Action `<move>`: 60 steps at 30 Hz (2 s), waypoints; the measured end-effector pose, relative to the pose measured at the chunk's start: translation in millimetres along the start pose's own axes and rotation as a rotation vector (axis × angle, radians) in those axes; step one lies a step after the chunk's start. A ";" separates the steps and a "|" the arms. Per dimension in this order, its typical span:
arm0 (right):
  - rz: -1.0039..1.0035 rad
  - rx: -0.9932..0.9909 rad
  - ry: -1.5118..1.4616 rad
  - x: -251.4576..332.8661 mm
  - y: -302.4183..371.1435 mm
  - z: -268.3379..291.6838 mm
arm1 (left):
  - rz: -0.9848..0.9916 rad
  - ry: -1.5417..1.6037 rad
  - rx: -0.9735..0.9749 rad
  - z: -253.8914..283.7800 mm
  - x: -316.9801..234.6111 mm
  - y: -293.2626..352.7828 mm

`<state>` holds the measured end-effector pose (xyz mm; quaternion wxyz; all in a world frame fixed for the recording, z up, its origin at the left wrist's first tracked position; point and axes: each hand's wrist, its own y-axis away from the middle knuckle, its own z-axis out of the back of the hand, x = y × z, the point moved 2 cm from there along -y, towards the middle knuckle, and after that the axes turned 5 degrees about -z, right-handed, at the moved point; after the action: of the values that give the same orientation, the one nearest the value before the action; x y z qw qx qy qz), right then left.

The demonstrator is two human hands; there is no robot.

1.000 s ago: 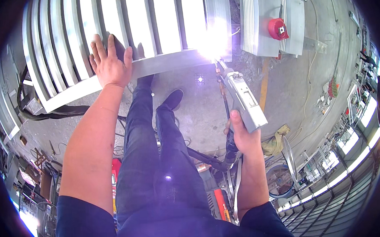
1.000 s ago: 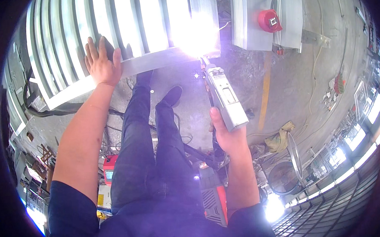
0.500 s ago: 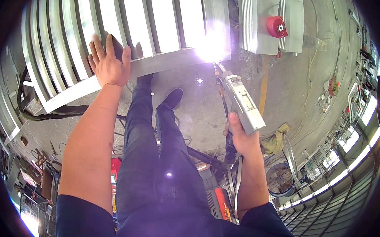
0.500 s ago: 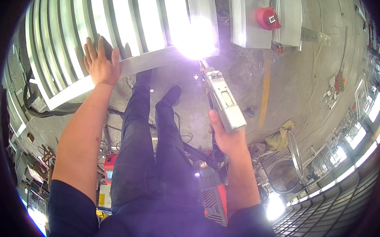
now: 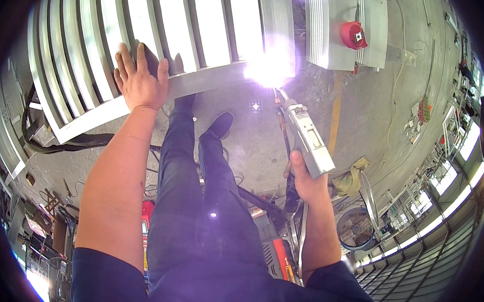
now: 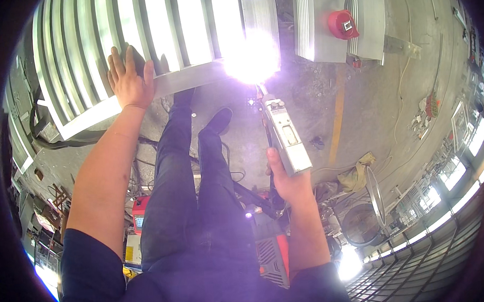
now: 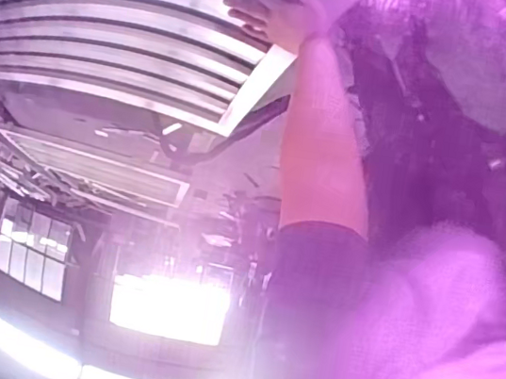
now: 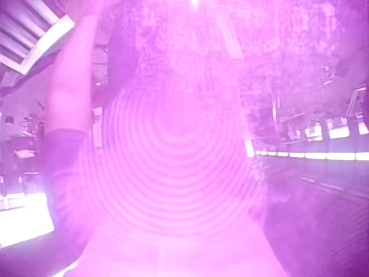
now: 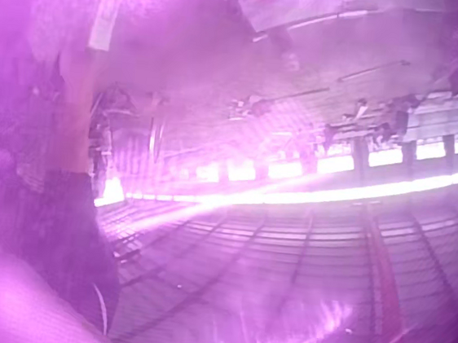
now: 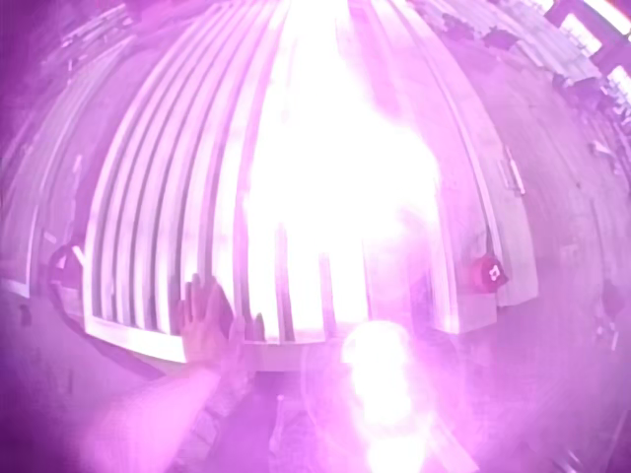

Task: The person welds seams on a large metal panel using a handheld welding torch, then uses an angle grinder to smooth the welded areas. The person repositions the panel and repeats the welding and grinding process on different sections.

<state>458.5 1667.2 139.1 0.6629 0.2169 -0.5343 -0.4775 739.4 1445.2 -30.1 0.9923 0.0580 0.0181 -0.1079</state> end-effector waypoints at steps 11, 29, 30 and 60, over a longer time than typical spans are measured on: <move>0.004 0.005 0.080 -18.7 12.6 -5.6 | 0.009 0.005 0.023 1.2 -1.5 -1.4; -0.219 -0.328 0.045 -109.7 186.5 -2.9 | 0.136 0.722 0.490 83.2 38.9 -2.7; -0.278 -0.341 0.039 -107.8 189.6 2.9 | 0.115 0.863 0.400 146.0 40.5 0.6; 0.097 -0.131 0.073 -47.7 -5.4 46.8 | -1.449 1.927 0.034 718.6 34.7 273.1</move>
<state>414.8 1716.5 126.6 0.7168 0.1644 -0.4874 -0.4707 849.2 1617.2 711.9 0.2794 0.1040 0.7784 -0.5525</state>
